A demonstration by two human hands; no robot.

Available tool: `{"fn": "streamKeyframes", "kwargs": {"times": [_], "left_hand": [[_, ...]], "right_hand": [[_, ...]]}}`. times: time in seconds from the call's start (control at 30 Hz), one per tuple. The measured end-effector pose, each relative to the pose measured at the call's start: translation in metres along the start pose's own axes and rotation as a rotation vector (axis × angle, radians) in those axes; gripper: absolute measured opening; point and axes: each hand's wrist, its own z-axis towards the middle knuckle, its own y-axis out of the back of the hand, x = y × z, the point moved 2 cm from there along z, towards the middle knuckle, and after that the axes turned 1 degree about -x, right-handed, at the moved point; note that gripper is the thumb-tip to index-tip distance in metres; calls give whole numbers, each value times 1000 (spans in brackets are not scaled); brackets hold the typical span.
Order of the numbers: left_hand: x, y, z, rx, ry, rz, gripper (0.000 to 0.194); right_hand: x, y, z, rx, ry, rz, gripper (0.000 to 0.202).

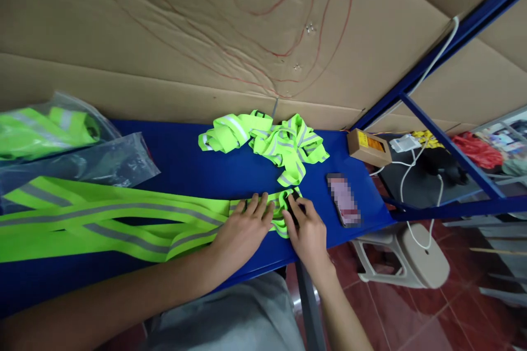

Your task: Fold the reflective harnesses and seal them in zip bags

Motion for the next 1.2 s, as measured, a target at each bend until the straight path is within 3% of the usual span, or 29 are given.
{"fn": "streamKeyframes", "kwargs": {"times": [0.1, 0.27, 0.47, 0.53, 0.67, 0.83, 1.03, 1.2], "left_hand": [[1, 3, 0, 4, -13, 3, 47], [2, 4, -2, 5, -10, -16, 48], [3, 4, -4, -6, 21, -61, 49], [2, 4, -4, -10, 35, -85, 60], [-2, 2, -1, -27, 33, -93, 73], [-1, -3, 3, -50, 55, -69, 82], [3, 0, 3, 13, 51, -84, 73], [10, 8, 1, 150, 33, -113, 109]], "right_hand": [[-10, 3, 2, 59, -47, 133, 49], [-18, -1, 6, -5, -278, 40, 65], [-11, 4, 12, 53, -406, 495, 62], [-9, 11, 14, -12, -396, 457, 58], [1, 15, 12, -189, -306, 75, 49], [26, -4, -1, -196, -7, -197, 51], [43, 3, -9, 5, 87, -186, 44], [35, 6, 5, 8, -30, 93, 39]]}}
